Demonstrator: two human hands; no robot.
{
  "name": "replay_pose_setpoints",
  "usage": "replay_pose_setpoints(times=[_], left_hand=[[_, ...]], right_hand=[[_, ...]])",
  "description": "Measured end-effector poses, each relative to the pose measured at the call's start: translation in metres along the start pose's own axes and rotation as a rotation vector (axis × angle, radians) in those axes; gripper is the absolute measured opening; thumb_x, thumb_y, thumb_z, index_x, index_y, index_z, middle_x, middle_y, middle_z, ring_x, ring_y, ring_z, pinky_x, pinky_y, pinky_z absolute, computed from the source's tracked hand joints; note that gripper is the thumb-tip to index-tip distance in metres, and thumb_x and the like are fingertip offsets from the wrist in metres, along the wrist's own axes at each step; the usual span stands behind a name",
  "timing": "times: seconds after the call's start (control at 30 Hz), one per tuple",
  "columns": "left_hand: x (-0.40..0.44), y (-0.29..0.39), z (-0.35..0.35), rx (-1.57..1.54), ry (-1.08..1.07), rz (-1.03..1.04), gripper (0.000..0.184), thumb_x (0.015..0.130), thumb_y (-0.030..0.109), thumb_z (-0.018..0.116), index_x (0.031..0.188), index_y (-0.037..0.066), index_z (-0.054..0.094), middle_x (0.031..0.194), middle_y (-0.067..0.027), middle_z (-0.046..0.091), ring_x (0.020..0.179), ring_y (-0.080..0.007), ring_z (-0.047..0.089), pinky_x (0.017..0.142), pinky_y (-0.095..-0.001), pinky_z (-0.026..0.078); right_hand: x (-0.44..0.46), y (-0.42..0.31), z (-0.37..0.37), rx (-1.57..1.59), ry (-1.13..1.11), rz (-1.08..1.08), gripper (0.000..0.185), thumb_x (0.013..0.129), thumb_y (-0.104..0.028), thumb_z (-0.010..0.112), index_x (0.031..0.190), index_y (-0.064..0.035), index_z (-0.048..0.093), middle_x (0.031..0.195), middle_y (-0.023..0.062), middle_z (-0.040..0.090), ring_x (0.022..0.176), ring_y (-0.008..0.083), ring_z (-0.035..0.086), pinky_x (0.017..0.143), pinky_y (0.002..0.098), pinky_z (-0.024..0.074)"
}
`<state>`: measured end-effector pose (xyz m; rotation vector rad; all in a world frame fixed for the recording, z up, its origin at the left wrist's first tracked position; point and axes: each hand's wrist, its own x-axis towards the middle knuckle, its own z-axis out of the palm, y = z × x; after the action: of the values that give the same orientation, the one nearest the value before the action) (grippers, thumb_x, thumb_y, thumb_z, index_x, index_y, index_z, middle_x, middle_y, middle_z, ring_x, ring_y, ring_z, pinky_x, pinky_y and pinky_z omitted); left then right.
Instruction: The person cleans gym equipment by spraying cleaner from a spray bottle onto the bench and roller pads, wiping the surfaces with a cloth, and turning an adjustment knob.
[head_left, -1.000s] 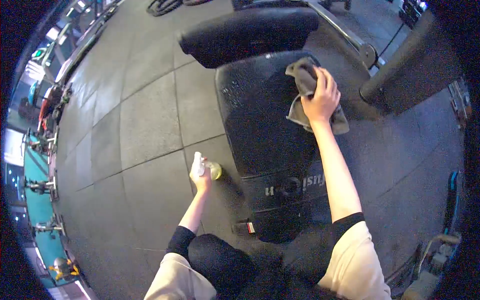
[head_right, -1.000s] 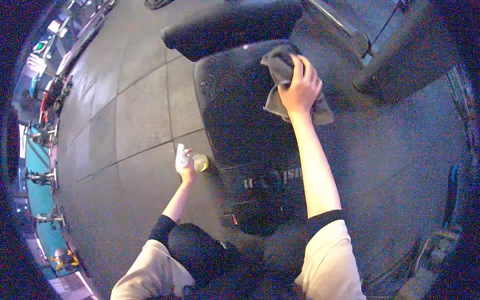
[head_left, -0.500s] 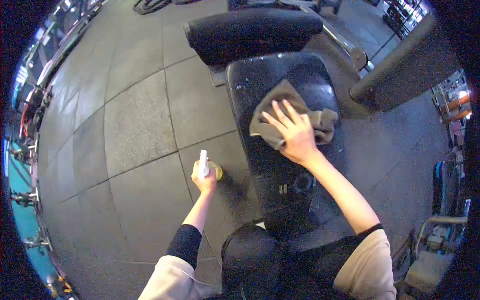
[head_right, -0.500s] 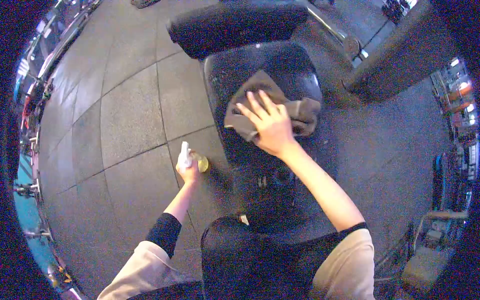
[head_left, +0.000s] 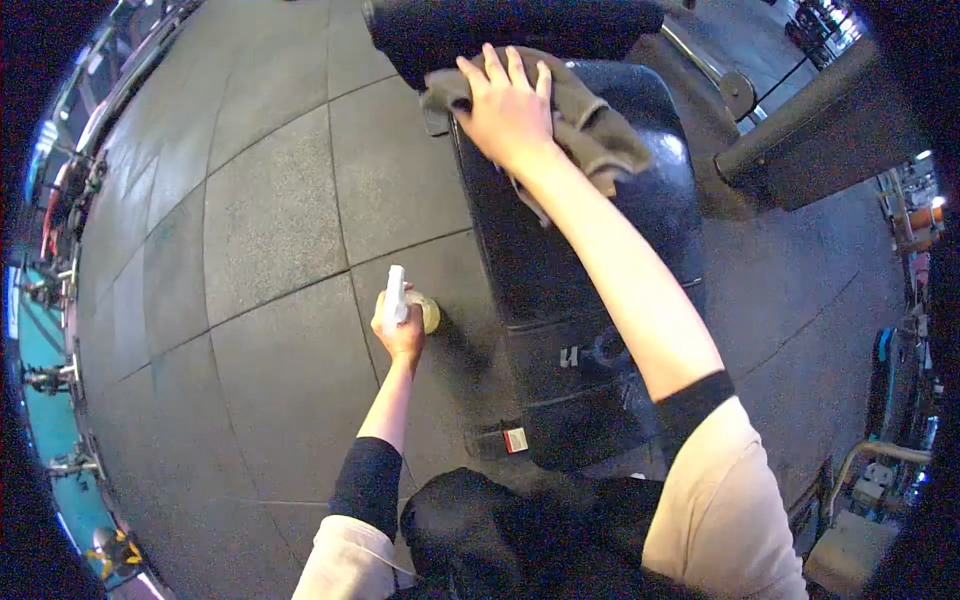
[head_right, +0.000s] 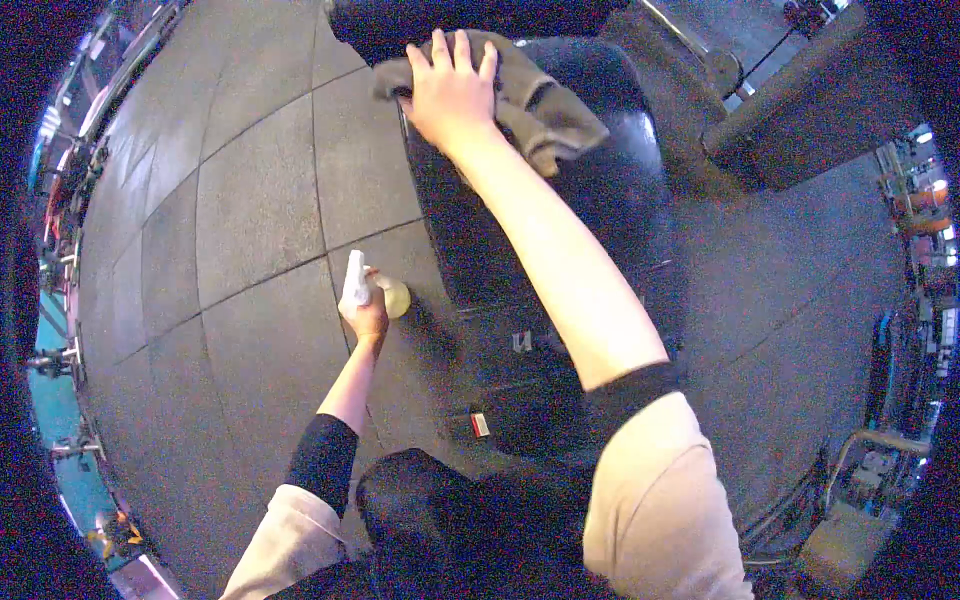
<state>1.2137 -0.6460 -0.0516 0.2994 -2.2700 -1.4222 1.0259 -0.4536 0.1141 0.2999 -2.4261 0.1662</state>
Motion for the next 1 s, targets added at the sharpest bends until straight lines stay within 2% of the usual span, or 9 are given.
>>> replay_pose_setpoints(times=[0.1,0.2,0.3,0.47,0.53,0.67,0.8,0.9,1.0], left_hand=[[0.002,-0.001,0.0,0.047,0.012,0.09,0.028,0.066,0.008,0.052,0.092,0.007,0.063,0.085,-0.0081,0.064,0.078,-0.0217,0.063,0.073,-0.0308,0.047],[-0.003,-0.011,-0.002,0.103,0.008,0.048,0.028,0.067,0.009,0.052,0.092,0.007,0.064,0.086,-0.0085,0.065,0.077,-0.0214,0.062,0.074,-0.0312,0.047],[-0.004,0.006,-0.007,0.046,-0.134,-0.092,0.044,0.075,0.007,0.05,0.119,0.006,0.05,0.108,-0.0065,0.059,0.104,-0.019,0.052,0.094,-0.0311,0.036],[-0.002,-0.016,-0.004,0.174,-0.11,-0.005,0.037,0.075,0.004,0.047,0.111,0.0,0.054,0.106,-0.0084,0.059,0.105,-0.0208,0.052,0.095,-0.0335,0.037],[0.001,-0.018,-0.004,0.138,-0.178,-0.009,0.034,0.074,0.003,0.046,0.107,0.0,0.056,0.105,-0.0091,0.059,0.106,-0.0207,0.051,0.095,-0.034,0.037],[-0.004,-0.005,-0.001,0.002,-0.087,-0.035,0.03,0.072,0.002,0.044,0.098,0.002,0.06,0.099,-0.0077,0.06,0.102,-0.0203,0.052,0.092,-0.0325,0.037],[-0.002,-0.009,0.004,0.006,0.032,0.037,0.033,0.065,0.002,0.05,0.095,0.002,0.064,0.091,-0.0054,0.066,0.084,-0.0151,0.061,0.077,-0.0284,0.046],[-0.002,-0.011,0.003,0.017,0.029,0.072,0.033,0.063,0.004,0.052,0.094,0.005,0.064,0.088,-0.0062,0.065,0.08,-0.0181,0.062,0.075,-0.0287,0.047],[-0.001,-0.001,0.002,0.033,0.015,0.03,0.033,0.064,0.004,0.051,0.094,0.005,0.064,0.088,-0.006,0.065,0.079,-0.0185,0.062,0.075,-0.0295,0.047]], right_hand=[[0.022,0.001,0.001,0.03,-0.078,0.122,0.046,0.078,-0.051,0.054,0.117,-0.0261,0.054,0.127,0.0036,0.05,0.121,0.0243,0.042,0.099,0.0577,0.0203],[0.004,0.021,-0.007,0.053,0.011,-0.007,0.048,0.075,-0.048,0.06,0.119,-0.029,0.053,0.129,0.002,0.048,0.121,0.0231,0.042,0.099,0.0539,0.0263],[-0.009,0.075,-0.026,0.004,-0.005,-0.041,0.051,0.076,-0.047,0.06,0.123,-0.0334,0.048,0.132,-0.0001,0.045,0.126,0.0212,0.037,0.102,0.0522,0.0251],[-0.028,0.17,-0.039,-0.207,0.004,0.234,0.053,0.078,-0.059,0.051,0.126,-0.037,0.046,0.136,0.005,0.041,0.127,0.0275,0.035,0.101,0.0501,0.0272],[-0.022,0.181,-0.041,0.133,-0.11,0.703,0.059,0.076,-0.065,0.046,0.127,-0.0335,0.046,0.133,0.0117,0.042,0.121,0.032,0.042,0.098,0.0461,0.033],[-0.008,0.173,-0.045,0.17,-0.174,0.846,0.066,0.079,-0.065,0.037,0.124,-0.0185,0.049,0.122,0.0188,0.051,0.115,0.0357,0.047,0.094,0.0446,0.0379],[-0.016,0.165,-0.006,-0.053,0.088,0.449,0.068,0.086,-0.058,0.032,0.121,-0.0029,0.049,0.122,0.0231,0.049,0.115,0.0368,0.045,0.097,0.0458,0.035],[-0.015,0.078,-0.038,0.133,0.205,0.036,0.039,0.082,-0.043,0.05,0.099,-0.0089,0.06,0.099,0.0127,0.056,0.095,0.0328,0.052,0.084,0.0481,0.0397],[-0.029,-0.012,-0.024,0.188,0.013,-0.174,0.037,0.075,-0.033,0.058,0.106,-0.0143,0.06,0.126,0.0105,0.049,0.122,0.0333,0.039,0.102,0.0528,0.0246]])
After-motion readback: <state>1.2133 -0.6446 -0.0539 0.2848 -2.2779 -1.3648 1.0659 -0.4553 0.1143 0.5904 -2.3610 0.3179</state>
